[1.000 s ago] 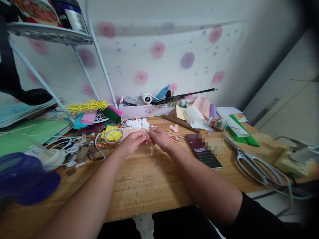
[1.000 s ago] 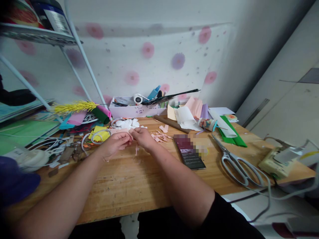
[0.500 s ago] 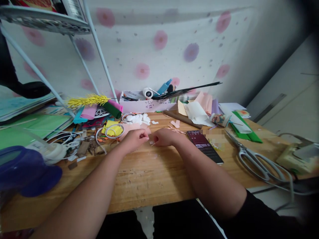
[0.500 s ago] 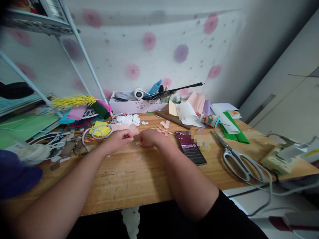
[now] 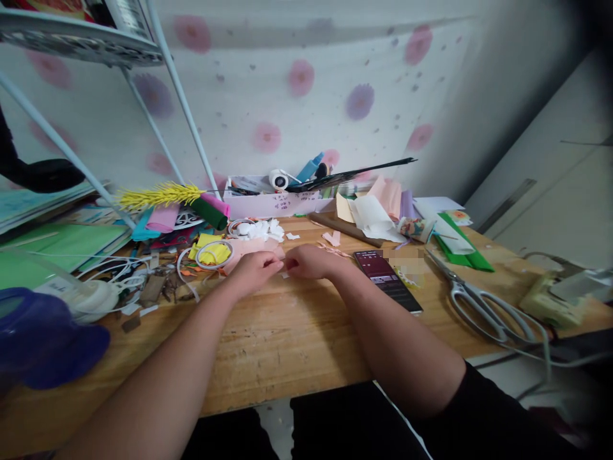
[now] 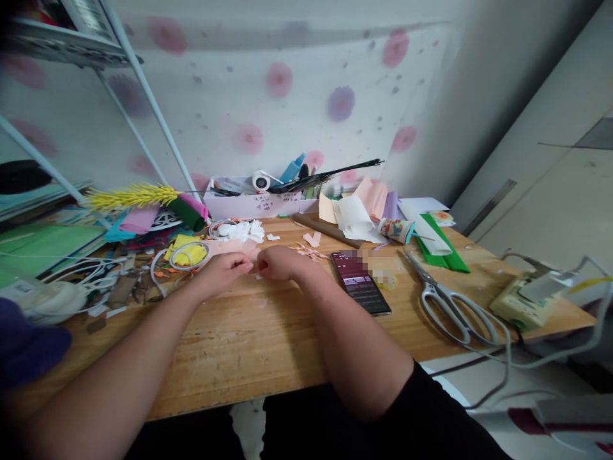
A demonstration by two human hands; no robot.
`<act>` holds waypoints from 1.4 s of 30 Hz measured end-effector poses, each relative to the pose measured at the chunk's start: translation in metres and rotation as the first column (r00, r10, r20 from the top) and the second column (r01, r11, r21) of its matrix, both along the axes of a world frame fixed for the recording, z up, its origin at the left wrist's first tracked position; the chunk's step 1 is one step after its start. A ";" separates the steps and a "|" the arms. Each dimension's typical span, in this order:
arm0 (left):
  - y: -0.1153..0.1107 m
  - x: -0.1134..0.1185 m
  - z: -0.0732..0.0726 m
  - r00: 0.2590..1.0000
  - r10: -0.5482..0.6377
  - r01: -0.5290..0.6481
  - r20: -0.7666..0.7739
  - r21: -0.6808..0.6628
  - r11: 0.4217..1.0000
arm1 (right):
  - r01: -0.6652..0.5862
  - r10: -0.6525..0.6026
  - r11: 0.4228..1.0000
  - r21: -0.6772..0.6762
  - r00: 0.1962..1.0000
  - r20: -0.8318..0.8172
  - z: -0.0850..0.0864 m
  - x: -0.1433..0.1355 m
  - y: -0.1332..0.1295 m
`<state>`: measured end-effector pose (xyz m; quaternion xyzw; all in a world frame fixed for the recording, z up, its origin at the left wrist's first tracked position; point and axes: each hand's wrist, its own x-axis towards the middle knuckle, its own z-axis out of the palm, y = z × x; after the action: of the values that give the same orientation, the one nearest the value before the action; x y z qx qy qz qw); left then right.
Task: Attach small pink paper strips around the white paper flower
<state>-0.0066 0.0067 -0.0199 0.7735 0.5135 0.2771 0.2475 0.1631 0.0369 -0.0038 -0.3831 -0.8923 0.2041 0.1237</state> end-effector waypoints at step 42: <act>0.000 -0.006 0.005 0.795 0.104 0.050 0.597 -0.235 0.971 | 0.176 -0.173 0.983 -0.056 0.775 -0.608 -0.002 -0.023 -0.005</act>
<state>-0.0122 0.0066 -0.0144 0.6011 0.4480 0.4493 0.4858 0.1403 0.0315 -0.0059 -0.3774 -0.7657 0.3025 0.4240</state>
